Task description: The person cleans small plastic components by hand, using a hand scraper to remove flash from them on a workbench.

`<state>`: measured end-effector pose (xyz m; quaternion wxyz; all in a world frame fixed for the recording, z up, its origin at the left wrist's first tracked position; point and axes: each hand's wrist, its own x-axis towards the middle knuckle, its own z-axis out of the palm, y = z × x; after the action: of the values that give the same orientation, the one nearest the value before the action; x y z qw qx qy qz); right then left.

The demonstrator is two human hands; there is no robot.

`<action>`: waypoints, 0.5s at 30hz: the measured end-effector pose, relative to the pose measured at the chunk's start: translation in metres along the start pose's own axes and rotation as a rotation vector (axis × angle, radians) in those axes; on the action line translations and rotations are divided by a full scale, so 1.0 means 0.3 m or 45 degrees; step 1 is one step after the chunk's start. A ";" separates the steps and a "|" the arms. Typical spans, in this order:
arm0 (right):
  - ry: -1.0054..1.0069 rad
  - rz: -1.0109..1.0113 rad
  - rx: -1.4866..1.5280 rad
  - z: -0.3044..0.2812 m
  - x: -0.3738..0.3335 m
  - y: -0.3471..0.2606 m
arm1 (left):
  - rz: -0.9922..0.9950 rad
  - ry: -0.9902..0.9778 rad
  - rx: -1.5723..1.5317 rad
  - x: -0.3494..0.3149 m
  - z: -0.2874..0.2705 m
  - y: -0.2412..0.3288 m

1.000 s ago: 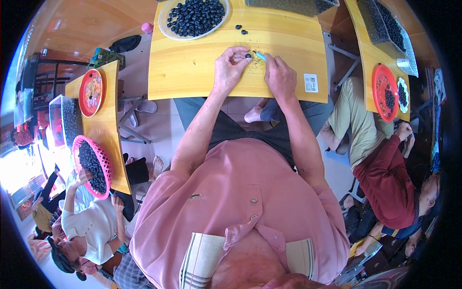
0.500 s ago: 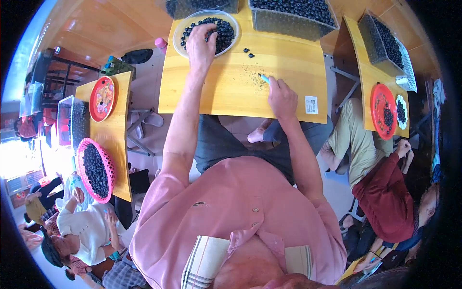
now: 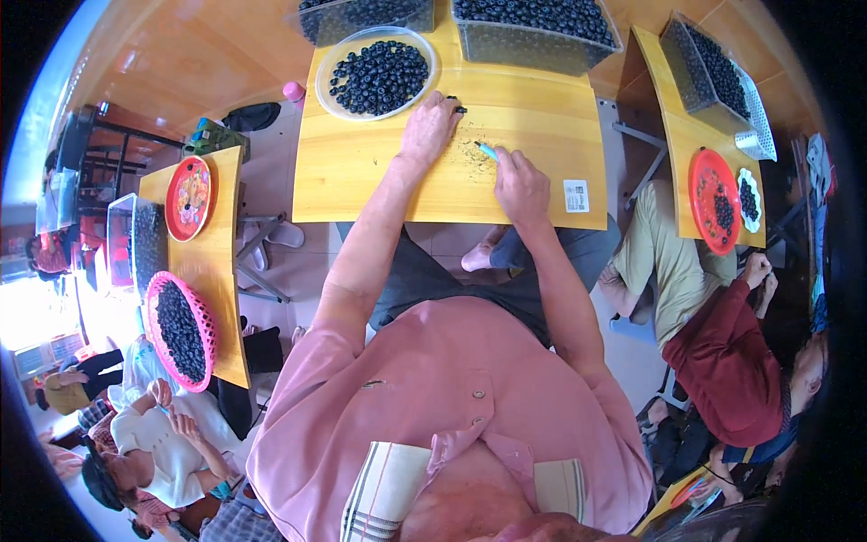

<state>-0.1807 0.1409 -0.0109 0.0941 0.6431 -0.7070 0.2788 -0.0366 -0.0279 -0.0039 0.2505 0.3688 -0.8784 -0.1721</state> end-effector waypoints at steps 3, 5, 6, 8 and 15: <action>-0.003 -0.003 -0.009 -0.009 0.004 -0.012 | -0.053 0.046 -0.085 -0.022 0.005 -0.007; 0.001 -0.004 -0.007 -0.002 0.002 -0.002 | -0.094 0.156 -0.229 -0.031 -0.003 -0.003; 0.007 -0.009 -0.005 0.000 0.001 0.002 | -0.097 0.152 -0.230 -0.037 -0.006 0.001; -0.007 0.004 -0.005 0.002 -0.003 0.004 | -0.502 0.159 -0.456 -0.045 -0.039 0.038; 0.002 0.019 -0.012 0.003 0.000 0.001 | -0.804 0.122 -1.318 -0.124 -0.059 -0.038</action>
<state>-0.1808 0.1405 -0.0118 0.0955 0.6373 -0.7130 0.2765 0.0022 -0.0102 -0.0067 0.3735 0.4491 -0.5166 -0.6260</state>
